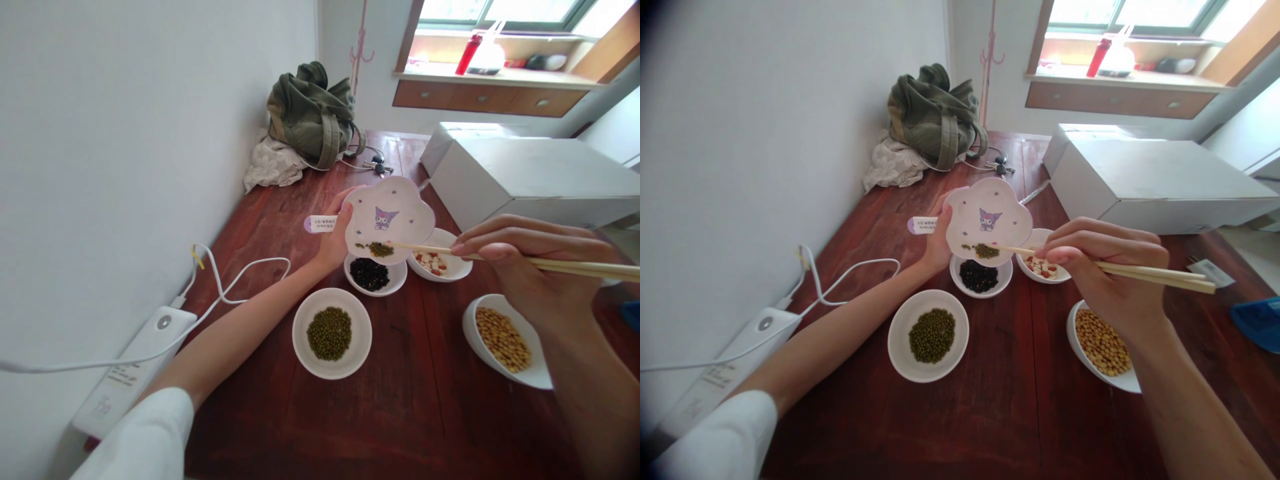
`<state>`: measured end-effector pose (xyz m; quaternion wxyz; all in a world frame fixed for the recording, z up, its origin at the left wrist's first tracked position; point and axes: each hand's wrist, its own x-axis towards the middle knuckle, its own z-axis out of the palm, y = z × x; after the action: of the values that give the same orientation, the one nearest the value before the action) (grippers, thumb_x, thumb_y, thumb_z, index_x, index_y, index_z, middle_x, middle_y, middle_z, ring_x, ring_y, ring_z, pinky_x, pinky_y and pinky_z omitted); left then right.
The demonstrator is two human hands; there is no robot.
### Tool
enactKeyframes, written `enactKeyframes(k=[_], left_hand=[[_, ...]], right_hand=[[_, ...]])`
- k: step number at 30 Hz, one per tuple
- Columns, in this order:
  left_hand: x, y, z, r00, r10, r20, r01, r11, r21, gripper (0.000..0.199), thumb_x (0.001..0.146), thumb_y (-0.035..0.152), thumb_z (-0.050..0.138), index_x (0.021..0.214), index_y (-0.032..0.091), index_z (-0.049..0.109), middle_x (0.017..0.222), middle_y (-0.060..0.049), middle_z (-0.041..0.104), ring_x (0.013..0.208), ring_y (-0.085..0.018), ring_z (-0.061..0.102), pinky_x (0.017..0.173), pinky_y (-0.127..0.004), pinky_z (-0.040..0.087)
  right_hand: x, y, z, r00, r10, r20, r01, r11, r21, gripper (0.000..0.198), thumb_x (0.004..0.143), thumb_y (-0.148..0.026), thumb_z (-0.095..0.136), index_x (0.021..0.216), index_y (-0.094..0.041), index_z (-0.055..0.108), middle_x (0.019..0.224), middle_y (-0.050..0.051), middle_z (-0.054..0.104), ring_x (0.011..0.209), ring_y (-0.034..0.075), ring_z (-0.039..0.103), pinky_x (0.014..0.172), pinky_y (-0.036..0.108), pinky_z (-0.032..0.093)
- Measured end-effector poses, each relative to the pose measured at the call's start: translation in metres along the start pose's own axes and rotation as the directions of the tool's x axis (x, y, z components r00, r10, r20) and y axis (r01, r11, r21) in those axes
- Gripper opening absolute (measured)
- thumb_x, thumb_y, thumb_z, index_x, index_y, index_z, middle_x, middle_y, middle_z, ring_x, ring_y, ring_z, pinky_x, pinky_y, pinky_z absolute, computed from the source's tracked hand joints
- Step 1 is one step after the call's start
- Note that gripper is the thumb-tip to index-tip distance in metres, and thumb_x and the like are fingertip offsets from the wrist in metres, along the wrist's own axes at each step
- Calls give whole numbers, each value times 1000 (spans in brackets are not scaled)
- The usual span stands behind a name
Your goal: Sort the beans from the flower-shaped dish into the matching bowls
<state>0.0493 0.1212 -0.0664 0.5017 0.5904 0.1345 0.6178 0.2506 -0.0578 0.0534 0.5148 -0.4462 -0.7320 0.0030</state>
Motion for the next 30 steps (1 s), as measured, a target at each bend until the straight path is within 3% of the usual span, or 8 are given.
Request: enactKeyframes(k=[7, 13, 20, 27, 30], left_hand=[[0, 4, 1, 1000, 14, -4, -14, 1000, 14, 41, 108, 64, 57, 130, 35, 77, 131, -5, 81, 124, -31, 73, 104, -44, 61], [0, 5, 1, 1000, 13, 6, -13, 1000, 15, 39, 110, 61, 55, 131, 36, 76, 135, -5, 79, 126, -30, 73, 106, -44, 60], [1, 4, 2, 1000, -24, -16, 24, 1000, -6, 44, 109, 65, 57, 132, 33, 76, 127, -7, 80, 110, -29, 76, 89, -43, 63], [1, -1, 0, 998, -24, -59, 22, 999, -26, 39, 105, 66, 62, 126, 38, 80, 121, -4, 82, 112, -31, 76, 82, -41, 65], [1, -2, -1, 997, -41, -61, 38, 998, -47, 39, 105, 67, 62, 124, 38, 79, 118, -3, 82, 111, -30, 77, 81, -41, 65]], right_hand=[[-3, 4, 5, 995, -56, 77, 56, 998, 2, 20, 99, -13, 78, 84, -24, 85, 88, -3, 84, 74, 10, 76, 67, 23, 57], [-5, 6, 6, 991, -87, 106, 94, 993, -67, 11, 96, -19, 85, 87, -25, 84, 90, -4, 84, 77, 10, 78, 75, 23, 59], [-8, 1, 9, 983, -123, 138, 136, 987, -91, 9, 94, -19, 89, 92, -24, 82, 91, -1, 84, 75, 14, 79, 74, 28, 62], [-9, 0, 4, 954, -261, 151, 283, 947, -153, 11, 91, -16, 91, 93, -22, 82, 93, 1, 85, 79, 16, 81, 75, 28, 64], [-9, 1, 3, 956, -253, 148, 272, 954, -127, 14, 88, -15, 93, 95, -21, 83, 96, 1, 86, 82, 15, 81, 75, 27, 64]])
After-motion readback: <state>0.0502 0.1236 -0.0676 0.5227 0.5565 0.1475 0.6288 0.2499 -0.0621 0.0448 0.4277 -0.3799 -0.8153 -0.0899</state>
